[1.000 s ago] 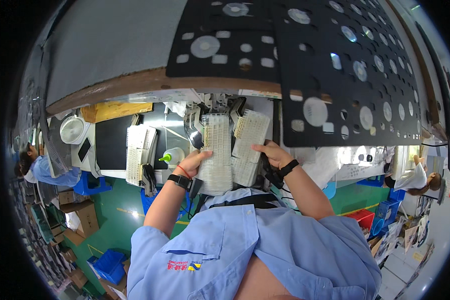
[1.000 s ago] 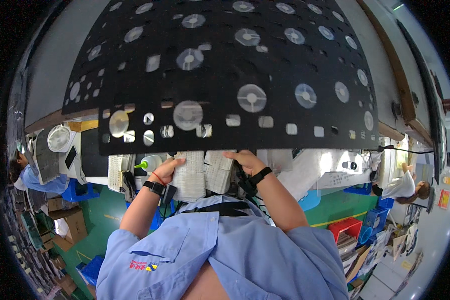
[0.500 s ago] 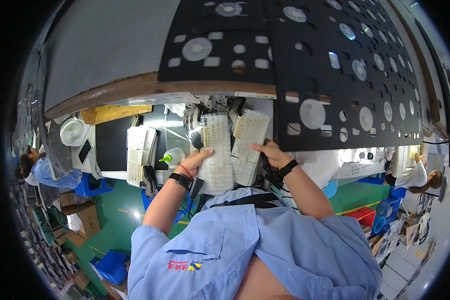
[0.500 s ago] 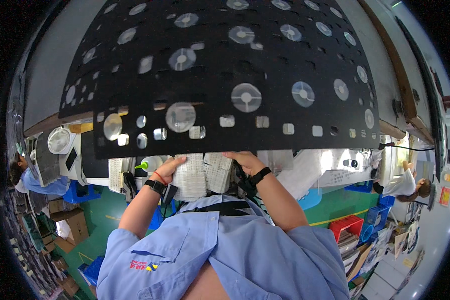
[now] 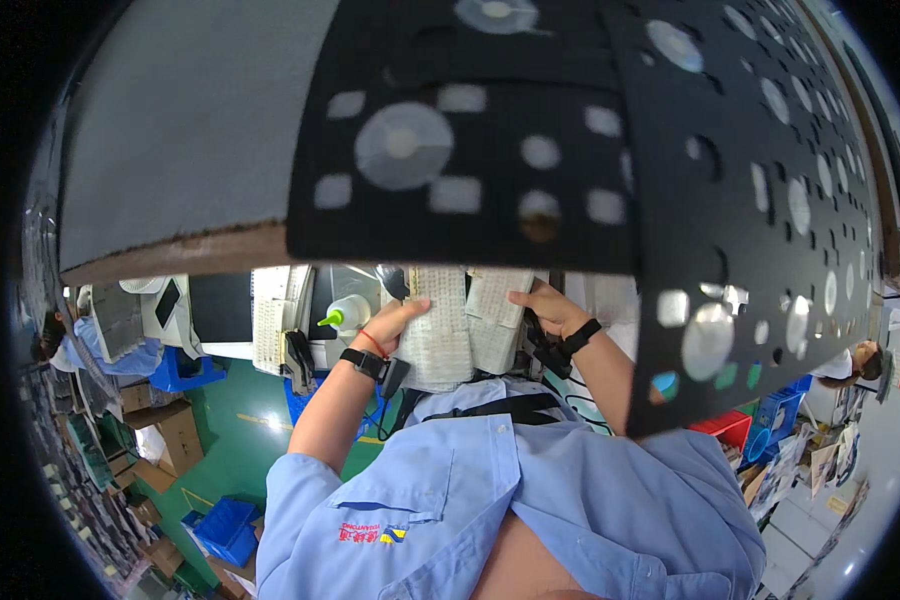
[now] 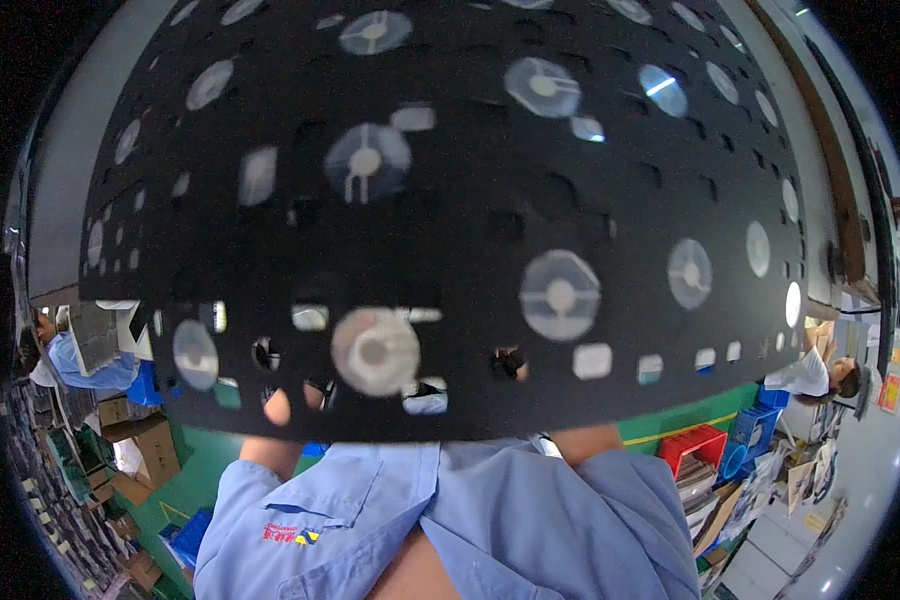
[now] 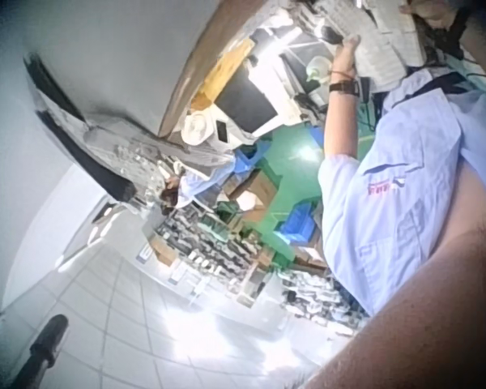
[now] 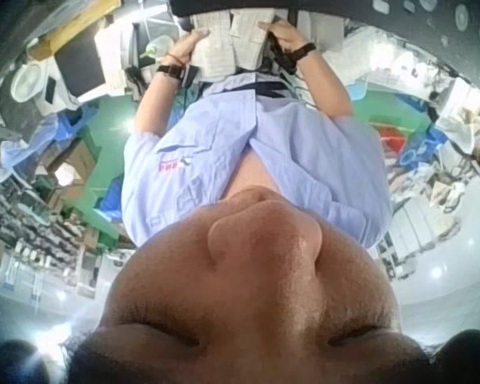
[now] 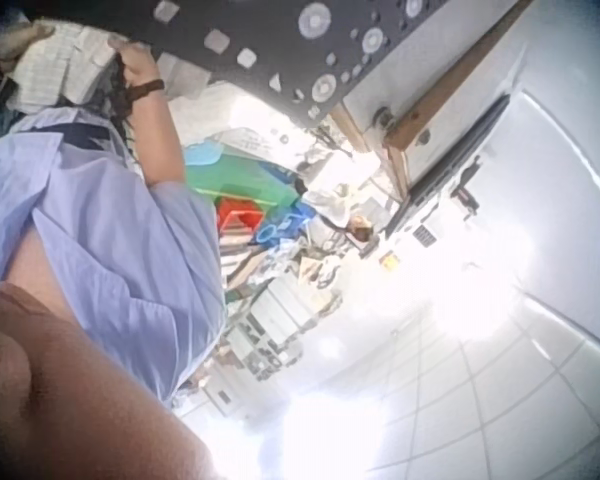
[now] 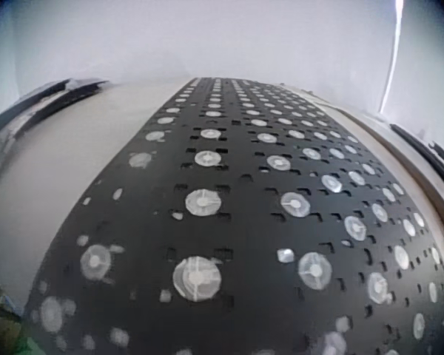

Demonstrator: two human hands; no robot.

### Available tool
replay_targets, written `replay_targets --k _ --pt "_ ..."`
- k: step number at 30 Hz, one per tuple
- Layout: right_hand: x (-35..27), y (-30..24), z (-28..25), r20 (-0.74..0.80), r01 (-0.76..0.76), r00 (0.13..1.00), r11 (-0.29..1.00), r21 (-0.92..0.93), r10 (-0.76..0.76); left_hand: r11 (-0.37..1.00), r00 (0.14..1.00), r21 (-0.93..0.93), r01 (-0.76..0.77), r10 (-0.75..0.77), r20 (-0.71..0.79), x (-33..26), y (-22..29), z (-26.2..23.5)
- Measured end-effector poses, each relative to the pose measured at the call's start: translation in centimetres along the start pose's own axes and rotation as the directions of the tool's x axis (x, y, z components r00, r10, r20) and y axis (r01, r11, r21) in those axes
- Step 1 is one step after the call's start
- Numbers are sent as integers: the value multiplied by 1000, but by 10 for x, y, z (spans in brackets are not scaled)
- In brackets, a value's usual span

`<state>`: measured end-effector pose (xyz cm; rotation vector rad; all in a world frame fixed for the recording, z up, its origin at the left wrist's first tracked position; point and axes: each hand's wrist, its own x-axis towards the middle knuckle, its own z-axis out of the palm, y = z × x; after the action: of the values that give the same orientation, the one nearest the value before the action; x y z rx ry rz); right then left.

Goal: Assembling plastic components onto led light strips and organizing finished parts.

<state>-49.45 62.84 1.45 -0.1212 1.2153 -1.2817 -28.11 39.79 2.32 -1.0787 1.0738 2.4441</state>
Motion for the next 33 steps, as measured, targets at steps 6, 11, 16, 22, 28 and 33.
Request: replay_targets --k 6,11,16,22,28,33 --pt "28 12 -40 50 27 999 990 -141 -20 990 990 -8 -142 142 -23 -5 -4 0" --pt "11 67 -50 96 147 987 959 -241 -127 982 981 32 -187 188 -47 -24 9 15" --pt "32 79 -40 158 310 950 887 -342 -271 983 997 171 -68 74 -27 -2 -8 2" --pt "-23 6 33 -71 211 974 975 -65 -215 985 988 75 -156 155 23 -12 -12 14" --pt "-69 21 25 -92 195 977 980 30 -191 964 980 181 -192 178 92 -34 -20 40" --pt "-122 25 4 22 240 970 965 103 -244 952 961 138 -273 264 79 -68 -44 93"
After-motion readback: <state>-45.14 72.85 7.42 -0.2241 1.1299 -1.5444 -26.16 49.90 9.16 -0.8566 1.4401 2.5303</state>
